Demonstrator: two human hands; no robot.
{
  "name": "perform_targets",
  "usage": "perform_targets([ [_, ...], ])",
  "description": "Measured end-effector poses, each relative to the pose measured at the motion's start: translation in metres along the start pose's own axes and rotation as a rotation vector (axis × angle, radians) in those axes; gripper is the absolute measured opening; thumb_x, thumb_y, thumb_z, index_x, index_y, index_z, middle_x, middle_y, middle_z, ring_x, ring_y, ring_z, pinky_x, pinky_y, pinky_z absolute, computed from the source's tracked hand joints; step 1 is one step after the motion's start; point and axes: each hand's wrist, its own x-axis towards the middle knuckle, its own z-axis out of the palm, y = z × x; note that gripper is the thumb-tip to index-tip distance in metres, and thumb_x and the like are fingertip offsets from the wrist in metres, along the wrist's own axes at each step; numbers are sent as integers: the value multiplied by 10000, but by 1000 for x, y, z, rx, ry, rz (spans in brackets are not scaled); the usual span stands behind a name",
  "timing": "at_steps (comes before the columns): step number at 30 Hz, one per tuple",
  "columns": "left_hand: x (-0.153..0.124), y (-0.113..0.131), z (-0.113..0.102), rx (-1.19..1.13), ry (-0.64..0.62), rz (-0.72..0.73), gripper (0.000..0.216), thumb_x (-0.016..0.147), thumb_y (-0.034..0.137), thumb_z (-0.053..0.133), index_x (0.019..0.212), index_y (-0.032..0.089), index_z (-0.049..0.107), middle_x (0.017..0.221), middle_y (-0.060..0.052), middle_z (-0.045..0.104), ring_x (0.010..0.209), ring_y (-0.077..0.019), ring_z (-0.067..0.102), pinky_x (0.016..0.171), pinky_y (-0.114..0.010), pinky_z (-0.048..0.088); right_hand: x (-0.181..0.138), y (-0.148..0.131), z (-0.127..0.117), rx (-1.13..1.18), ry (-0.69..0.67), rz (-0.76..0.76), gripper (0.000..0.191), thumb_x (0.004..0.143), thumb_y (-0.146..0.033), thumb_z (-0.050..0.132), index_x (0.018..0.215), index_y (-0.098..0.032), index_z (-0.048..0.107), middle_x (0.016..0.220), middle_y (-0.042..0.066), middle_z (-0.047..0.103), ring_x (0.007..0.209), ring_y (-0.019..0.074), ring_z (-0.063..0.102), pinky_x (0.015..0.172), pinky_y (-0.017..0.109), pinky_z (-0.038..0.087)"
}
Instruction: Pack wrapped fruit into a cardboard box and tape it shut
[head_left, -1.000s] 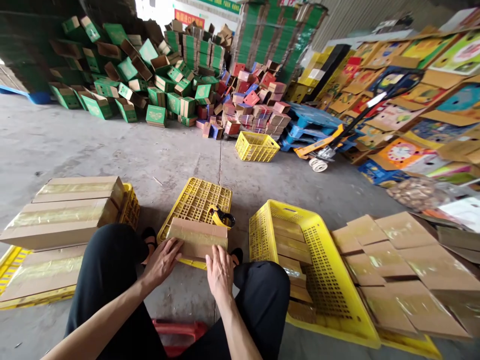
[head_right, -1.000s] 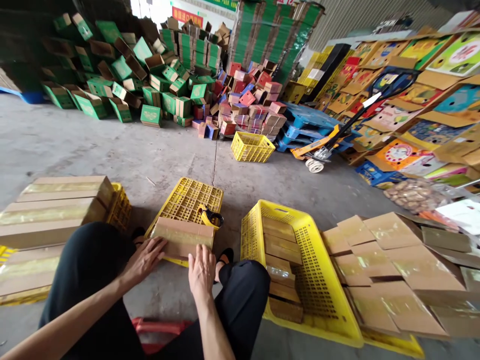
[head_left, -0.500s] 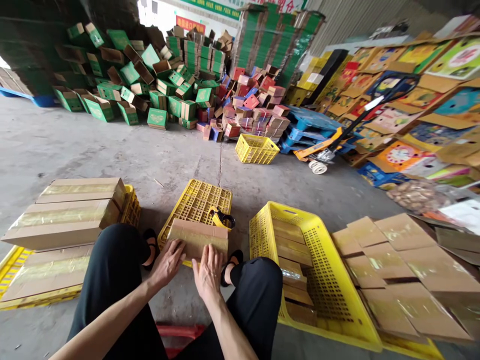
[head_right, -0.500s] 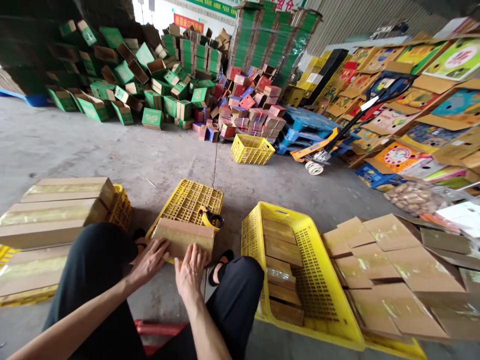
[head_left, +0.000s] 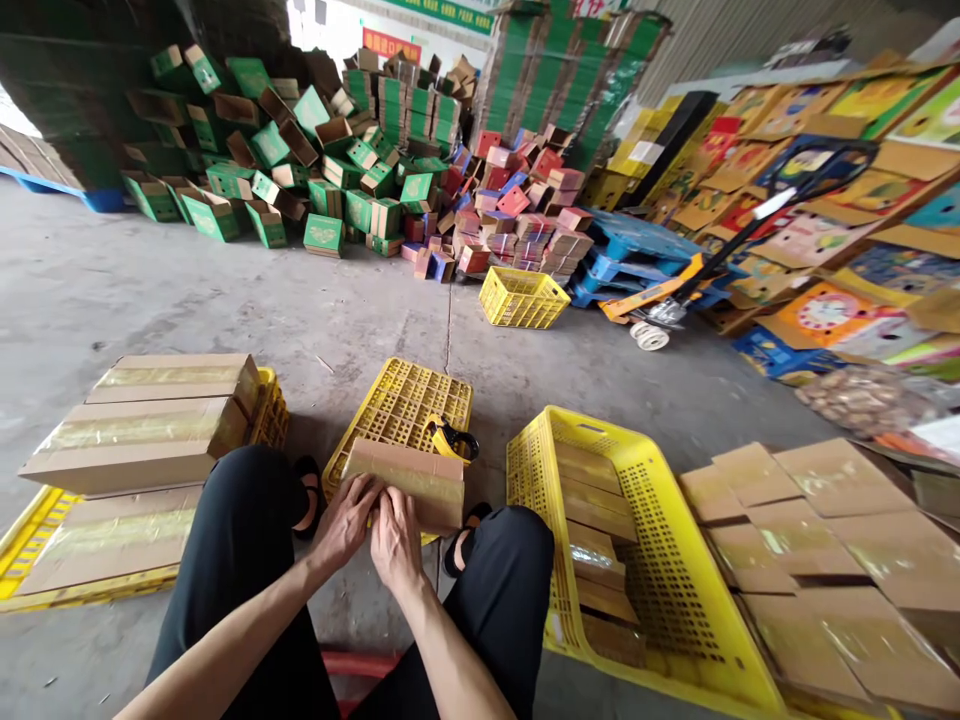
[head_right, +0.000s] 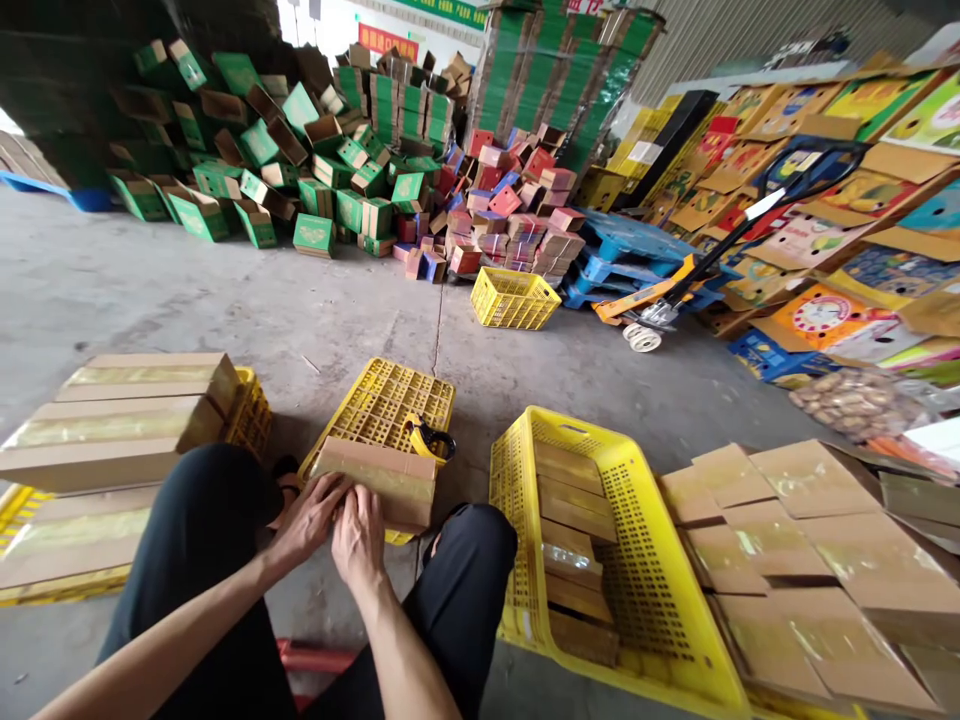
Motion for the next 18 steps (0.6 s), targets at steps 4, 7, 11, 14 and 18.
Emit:
perform_targets([
  [4,8,-11,4,18,57,-65,576,982,154,478,1544,231,579,1468,-130,607,1367,-312,554,1193,-524,492,16,-3,6,-57,3,10,493,1088,-195,362,1518,-156,601,1420,161,660,1204,322,623,1065,482,514],
  [7,13,-17,6,17,96,-121,538,999,183,475,1522,210,597,1492,-145,592,1396,-335,538,1191,-539,489,24,-1,11,-114,-6,-11,495,1109,-246,394,1576,-192,548,1515,143,624,1267,305,602,1100,467,486],
  [11,12,-18,4,0,96,-150,497,1048,266,445,1515,205,601,1546,-156,555,1443,-353,514,1206,-554,473,25,9,13,-190,13,12,489,1115,-321,454,1587,-230,546,1602,128,571,1374,303,571,1149,483,461],
  [14,9,-17,3,-17,123,-173,487,1093,342,400,1525,216,585,1594,-155,516,1519,-351,455,1248,-571,423,18,24,9,-205,72,68,478,1132,-363,423,1561,-224,581,1595,131,586,1421,316,563,1174,517,450],
  [18,5,-16,4,-73,129,-245,520,1110,424,397,1586,246,509,1716,-133,382,1599,-343,360,1280,-577,372,0,56,-2,-225,159,164,506,1147,-378,351,1518,-173,627,1553,170,620,1434,326,578,1197,535,443],
])
